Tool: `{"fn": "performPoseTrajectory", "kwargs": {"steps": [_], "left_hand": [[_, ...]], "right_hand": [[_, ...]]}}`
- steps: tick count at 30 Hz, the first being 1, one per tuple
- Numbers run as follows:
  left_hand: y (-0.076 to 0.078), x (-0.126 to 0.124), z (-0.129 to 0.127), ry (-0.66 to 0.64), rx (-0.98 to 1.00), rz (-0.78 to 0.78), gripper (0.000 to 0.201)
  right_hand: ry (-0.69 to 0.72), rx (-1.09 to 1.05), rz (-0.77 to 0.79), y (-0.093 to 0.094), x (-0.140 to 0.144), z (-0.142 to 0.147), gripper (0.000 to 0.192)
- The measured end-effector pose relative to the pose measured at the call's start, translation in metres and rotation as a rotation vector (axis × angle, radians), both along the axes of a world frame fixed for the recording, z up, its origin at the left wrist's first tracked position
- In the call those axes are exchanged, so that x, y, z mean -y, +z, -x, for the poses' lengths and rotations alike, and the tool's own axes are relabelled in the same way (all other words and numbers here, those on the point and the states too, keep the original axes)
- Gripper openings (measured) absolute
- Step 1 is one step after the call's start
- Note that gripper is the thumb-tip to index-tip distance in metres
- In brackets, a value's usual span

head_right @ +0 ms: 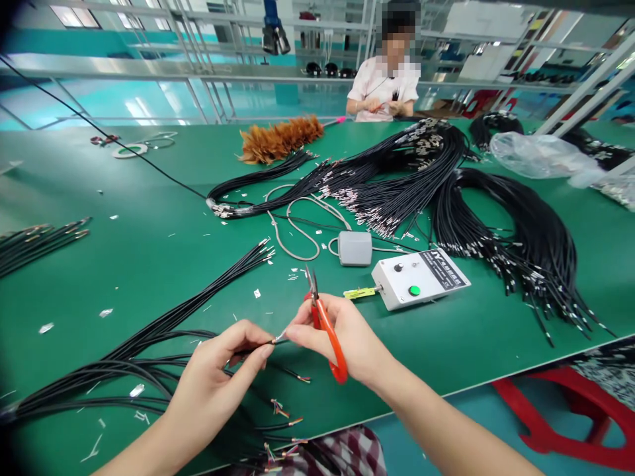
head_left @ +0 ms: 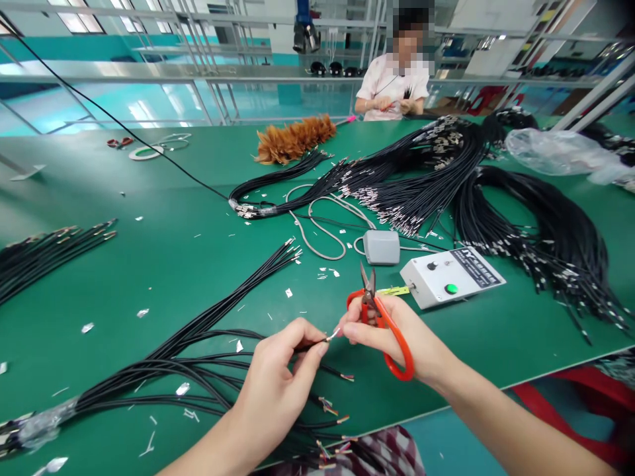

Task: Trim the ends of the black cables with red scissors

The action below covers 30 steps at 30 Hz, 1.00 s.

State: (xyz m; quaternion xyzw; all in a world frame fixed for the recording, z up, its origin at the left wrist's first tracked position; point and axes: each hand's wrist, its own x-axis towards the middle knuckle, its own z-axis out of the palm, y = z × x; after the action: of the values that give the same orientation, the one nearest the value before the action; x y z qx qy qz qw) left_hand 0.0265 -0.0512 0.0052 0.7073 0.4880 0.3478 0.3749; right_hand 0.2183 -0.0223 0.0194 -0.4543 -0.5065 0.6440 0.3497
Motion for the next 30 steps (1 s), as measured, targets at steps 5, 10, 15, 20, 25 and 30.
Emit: {"fn": "performPoseTrajectory", "kwargs": {"steps": [5, 10, 15, 20, 25, 30], "left_hand": [[-0.004, 0.006, 0.0, 0.027, -0.101, -0.183, 0.011], [-0.012, 0.007, -0.003, 0.125, -0.034, -0.24, 0.011], [-0.007, 0.004, -0.004, 0.167, 0.107, -0.125, 0.012], [-0.004, 0.005, -0.003, 0.141, 0.098, -0.084, 0.011], [-0.006, 0.007, -0.001, 0.119, 0.146, 0.021, 0.012], [-0.003, 0.005, 0.003, 0.108, 0.285, 0.253, 0.018]], "right_hand": [[-0.104, -0.253, 0.191, -0.017, 0.005, 0.012, 0.028], [-0.284, -0.475, 0.257, -0.046, 0.029, 0.036, 0.032], [-0.395, -0.448, 0.187, -0.055, 0.042, 0.048, 0.031], [-0.408, -0.451, 0.061, -0.041, 0.029, 0.038, 0.024], [-0.317, -0.527, 0.138, -0.041, 0.024, 0.04, 0.025], [-0.296, -0.511, 0.169, -0.049, 0.027, 0.045, 0.027]]}}
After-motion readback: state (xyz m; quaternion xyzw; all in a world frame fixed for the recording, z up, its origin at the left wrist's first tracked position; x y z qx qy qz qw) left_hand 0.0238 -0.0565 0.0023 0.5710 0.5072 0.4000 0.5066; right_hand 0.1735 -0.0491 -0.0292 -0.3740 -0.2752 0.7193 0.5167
